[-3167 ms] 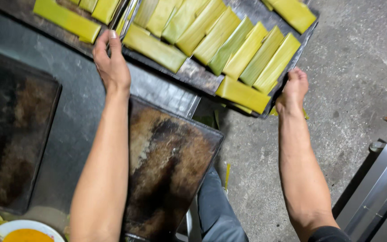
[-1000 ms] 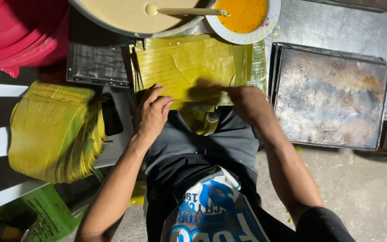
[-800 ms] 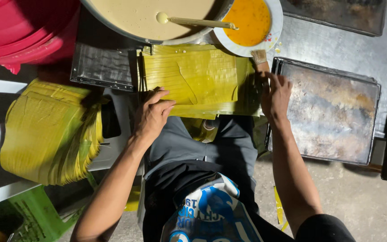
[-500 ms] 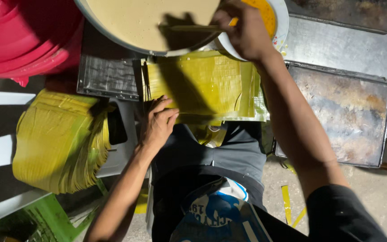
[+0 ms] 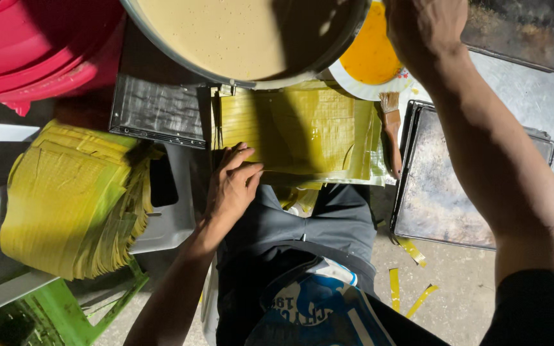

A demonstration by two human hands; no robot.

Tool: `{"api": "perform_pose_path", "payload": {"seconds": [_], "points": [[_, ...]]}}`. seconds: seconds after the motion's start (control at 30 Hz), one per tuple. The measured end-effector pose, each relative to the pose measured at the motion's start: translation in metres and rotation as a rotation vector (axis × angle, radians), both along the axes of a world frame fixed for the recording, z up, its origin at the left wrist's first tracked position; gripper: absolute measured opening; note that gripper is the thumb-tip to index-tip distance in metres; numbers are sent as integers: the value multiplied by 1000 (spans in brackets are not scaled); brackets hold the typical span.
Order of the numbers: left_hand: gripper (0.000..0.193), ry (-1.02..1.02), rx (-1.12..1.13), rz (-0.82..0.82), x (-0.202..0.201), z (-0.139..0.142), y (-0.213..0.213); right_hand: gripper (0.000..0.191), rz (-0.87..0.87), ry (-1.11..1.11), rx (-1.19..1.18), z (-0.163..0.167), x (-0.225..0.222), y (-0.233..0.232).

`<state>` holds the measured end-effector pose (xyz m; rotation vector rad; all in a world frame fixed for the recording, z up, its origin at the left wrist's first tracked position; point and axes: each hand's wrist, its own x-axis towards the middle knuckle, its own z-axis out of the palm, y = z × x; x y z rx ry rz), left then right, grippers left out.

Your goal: The person prepares tamales by applying a liquid with a brush to banana leaves, ladling batter onto the leaves, and folding the leaves into rectangular packets.

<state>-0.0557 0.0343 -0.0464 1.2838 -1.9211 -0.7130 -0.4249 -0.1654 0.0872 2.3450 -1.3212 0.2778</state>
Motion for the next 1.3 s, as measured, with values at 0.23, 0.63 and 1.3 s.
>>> {"api": "perform_pose_path", "payload": {"seconds": [0.23, 0.63, 1.3], "points": [[12, -18, 41, 11, -3, 4, 2, 19, -71, -220, 715, 39, 4, 2], [11, -39, 57, 27, -9, 8, 7, 15, 247, -483, 997, -27, 27, 89], [15, -94, 82, -141, -18, 14, 37, 40, -153, -423, 383, -38, 31, 283]]}}
